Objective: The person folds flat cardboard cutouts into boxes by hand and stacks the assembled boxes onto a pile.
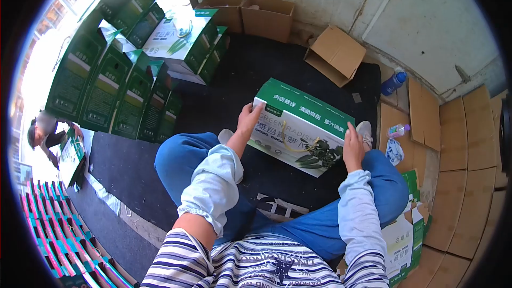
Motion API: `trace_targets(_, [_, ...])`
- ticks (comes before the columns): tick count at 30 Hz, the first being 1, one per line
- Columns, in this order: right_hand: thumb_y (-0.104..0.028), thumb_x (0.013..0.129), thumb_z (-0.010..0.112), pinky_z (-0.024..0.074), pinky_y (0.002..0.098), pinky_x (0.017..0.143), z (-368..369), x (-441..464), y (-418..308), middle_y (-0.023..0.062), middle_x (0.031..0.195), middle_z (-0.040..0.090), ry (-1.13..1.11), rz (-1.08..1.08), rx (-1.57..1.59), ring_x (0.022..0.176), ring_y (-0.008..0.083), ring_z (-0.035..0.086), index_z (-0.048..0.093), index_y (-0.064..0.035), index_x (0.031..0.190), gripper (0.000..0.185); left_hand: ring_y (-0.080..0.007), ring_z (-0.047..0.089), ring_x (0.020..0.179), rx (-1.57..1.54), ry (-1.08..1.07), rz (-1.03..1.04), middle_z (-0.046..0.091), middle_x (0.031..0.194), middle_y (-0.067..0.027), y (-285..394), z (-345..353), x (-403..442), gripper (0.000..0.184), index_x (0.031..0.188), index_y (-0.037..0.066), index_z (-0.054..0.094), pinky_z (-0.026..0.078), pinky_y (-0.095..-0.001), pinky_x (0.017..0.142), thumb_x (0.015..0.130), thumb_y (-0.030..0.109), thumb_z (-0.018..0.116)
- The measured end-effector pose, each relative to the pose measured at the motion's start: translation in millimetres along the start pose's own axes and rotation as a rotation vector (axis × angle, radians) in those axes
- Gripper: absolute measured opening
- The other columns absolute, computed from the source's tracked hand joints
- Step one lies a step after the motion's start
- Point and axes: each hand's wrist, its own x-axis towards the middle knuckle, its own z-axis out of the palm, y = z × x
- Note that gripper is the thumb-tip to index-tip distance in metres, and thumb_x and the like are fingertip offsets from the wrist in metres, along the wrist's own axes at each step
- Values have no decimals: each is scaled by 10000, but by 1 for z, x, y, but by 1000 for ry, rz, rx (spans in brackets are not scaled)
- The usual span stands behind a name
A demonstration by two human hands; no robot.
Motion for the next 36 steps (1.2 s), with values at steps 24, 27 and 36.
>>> trace_targets(24, [-294, 882, 599, 483, 337, 812, 15, 74, -8, 177, 1218, 524, -268, -168, 164, 1040, 283, 564, 518, -21, 1270, 481, -303, 413, 1225, -519, -202, -647, 422, 1320, -100, -84, 54, -74, 640, 1282, 142, 332, 362, -576, 926, 804, 355, 702])
trace_targets(27, [-275, 912, 570, 468, 219, 463, 10, 85, -29, 105, 1090, 582, -302, -40, 427, 629, 120, 602, 534, -31, 1259, 426, -222, 503, 1097, -524, -93, -261, 520, 1172, -102, -54, 46, -55, 489, 1193, 74, 405, 431, -420, 897, 839, 270, 680])
trace_targets(36, [-322, 944, 526, 442, 195, 507, 16, 147, -186, 12, 885, 613, -114, -193, 854, 641, 57, 548, 527, -49, 1255, 413, -146, 542, 982, -346, 301, 407, 584, 1076, -93, 120, -56, 22, 444, 1197, 27, 447, 444, -305, 862, 842, 202, 648])
